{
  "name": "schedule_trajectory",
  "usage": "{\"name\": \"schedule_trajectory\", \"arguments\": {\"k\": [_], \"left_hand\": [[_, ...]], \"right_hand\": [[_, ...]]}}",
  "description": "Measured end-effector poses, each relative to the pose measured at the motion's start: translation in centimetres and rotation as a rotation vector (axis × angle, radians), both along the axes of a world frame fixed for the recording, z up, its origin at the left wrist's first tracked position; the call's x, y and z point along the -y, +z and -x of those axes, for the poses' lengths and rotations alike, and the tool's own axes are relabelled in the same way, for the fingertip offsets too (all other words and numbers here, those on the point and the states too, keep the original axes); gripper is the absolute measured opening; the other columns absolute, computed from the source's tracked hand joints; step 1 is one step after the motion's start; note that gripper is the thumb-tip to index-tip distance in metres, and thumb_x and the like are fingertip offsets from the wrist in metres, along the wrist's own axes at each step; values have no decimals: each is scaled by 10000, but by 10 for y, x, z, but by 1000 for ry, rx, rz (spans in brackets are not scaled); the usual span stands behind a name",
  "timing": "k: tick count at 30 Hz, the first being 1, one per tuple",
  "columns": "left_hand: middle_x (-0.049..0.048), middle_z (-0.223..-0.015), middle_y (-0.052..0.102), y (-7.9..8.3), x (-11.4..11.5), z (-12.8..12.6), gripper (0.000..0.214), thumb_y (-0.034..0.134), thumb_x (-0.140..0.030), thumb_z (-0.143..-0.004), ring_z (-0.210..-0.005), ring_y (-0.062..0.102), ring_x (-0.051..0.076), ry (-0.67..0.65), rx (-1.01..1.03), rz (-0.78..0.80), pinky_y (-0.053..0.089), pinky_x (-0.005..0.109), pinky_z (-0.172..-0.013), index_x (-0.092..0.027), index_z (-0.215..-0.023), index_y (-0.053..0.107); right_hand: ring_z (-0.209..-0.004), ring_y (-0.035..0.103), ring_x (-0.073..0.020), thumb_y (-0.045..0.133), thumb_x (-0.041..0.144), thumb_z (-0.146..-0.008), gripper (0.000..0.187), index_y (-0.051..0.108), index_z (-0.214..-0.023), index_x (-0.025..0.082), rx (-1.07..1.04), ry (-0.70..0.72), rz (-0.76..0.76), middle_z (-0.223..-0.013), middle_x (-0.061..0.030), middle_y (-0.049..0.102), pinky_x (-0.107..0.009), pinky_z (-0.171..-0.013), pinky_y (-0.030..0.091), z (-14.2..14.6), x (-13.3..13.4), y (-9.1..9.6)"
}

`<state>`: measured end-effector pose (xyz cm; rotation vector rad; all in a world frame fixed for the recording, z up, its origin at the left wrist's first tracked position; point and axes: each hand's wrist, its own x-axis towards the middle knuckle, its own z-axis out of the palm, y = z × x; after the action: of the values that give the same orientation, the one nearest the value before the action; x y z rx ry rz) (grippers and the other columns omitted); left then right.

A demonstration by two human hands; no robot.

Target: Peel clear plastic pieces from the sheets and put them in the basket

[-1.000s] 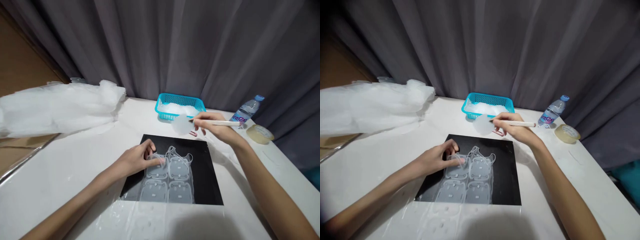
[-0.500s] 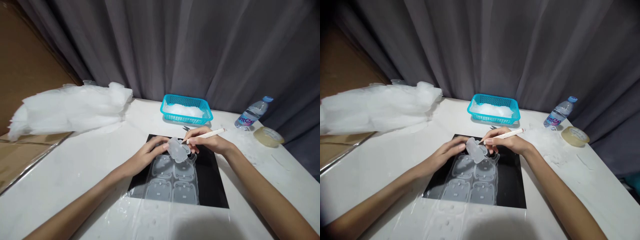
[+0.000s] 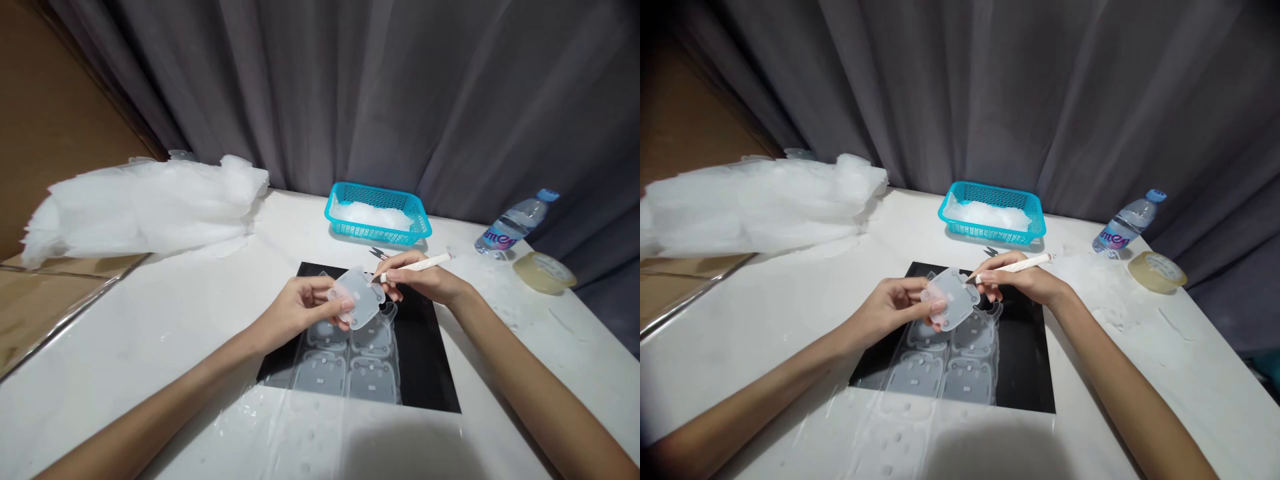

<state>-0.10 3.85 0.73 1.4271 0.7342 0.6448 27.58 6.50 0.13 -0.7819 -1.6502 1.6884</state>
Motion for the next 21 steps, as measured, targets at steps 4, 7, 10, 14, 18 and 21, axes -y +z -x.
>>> {"name": "schedule_trajectory", "arguments": {"k": [4,7,10,14,18,21], "left_hand": [[46,-830,799,-1,0,1,224,755,-376,-932,-727,751,172,-17,-16,-1,597,296,-736,-154,-945,780],[41,-821,795,-1,0,1,225,748,-381,-938,-718,733,160,-20,-50,-44,573,280,-722,-160,-952,786],[36,-820,792,0,1,1,223,743,-381,-939,-721,725,156,-18,-87,-97,555,269,-719,-162,-921,782],[36,-817,785,0,1,1,249,739,-413,-931,-746,731,172,-4,-148,-150,550,280,-728,-167,-900,772],[29,-816,771,-3,2,0,277,710,-446,-948,-745,718,172,-22,-177,-168,543,295,-740,-176,-897,747],[35,-942,765,-10,4,-1,277,667,-462,-979,-828,708,184,11,-240,-241,534,316,-773,-199,-1061,686]], "right_hand": [[-617,639,-117,762,382,-912,240,803,-980,155,3,6,3,-806,-36,737,-234,-557,478,-1,0,-2],[-616,632,-111,760,367,-914,233,805,-977,147,16,8,1,-799,-36,732,-234,-574,479,-2,0,-1],[-615,626,-110,764,363,-911,237,804,-983,140,31,13,7,-798,-39,730,-238,-583,480,-2,0,0],[-621,613,-113,761,384,-909,274,802,-999,129,59,32,7,-798,-47,730,-245,-589,485,-4,0,0],[-644,603,-126,758,400,-900,294,801,-1000,127,111,56,-15,-804,-52,726,-255,-595,491,-5,0,4],[-634,583,-126,763,411,-882,274,798,-908,140,198,-32,-75,-771,-40,711,-257,-590,474,-7,-4,12]]}}
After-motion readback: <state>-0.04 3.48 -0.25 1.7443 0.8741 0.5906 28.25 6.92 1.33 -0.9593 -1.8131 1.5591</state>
